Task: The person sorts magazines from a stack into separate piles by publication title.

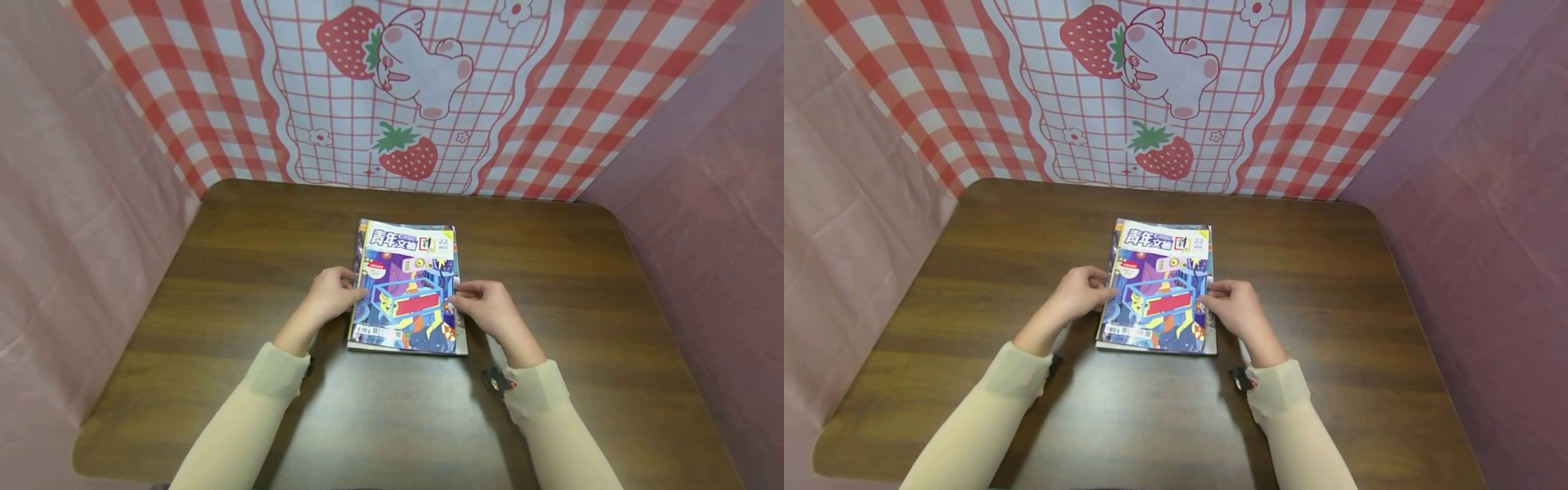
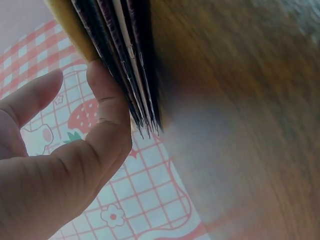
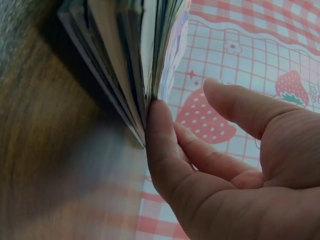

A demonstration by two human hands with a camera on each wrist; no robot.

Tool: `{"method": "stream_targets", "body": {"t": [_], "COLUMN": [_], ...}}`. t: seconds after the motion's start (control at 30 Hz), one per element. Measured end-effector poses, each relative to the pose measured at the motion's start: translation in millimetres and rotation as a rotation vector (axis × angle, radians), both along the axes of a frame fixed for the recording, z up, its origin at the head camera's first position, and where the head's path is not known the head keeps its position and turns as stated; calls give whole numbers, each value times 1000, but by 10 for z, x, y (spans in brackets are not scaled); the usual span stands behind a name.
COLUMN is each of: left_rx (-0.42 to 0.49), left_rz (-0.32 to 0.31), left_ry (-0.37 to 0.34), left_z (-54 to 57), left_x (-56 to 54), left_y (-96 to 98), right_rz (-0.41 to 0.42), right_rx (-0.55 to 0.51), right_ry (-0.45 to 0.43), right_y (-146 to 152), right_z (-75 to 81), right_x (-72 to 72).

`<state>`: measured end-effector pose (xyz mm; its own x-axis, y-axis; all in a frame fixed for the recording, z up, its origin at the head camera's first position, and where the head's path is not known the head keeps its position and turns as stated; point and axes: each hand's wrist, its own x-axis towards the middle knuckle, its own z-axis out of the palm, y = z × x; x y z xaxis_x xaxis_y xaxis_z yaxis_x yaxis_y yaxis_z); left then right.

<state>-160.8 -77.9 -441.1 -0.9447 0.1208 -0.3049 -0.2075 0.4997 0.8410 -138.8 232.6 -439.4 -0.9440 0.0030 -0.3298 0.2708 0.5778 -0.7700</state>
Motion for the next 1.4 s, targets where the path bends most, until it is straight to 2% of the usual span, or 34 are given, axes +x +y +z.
{"method": "stream_targets", "body": {"t": [0.33,0.57,0.73,1.03,1.4], "left_rx": [92,42,54,38,84], "left_rz": [30,25,36,31,23], "left_ry": [-52,-2,8,18,18], "left_z": [16,13,26,-23,-54], "left_x": [-13,-1,1,6,46], "left_y": [21,32,39,68,108], "right_rz": [-3,3,6,1,5], "right_rx": [8,10,4,6,14], "right_ry": [-4,19,33,14,19], "right_y": [-5,-11,-16,-18,-8], "right_z": [-4,-6,-9,-6,-12], "right_x": [1,-1,0,1,12]}}
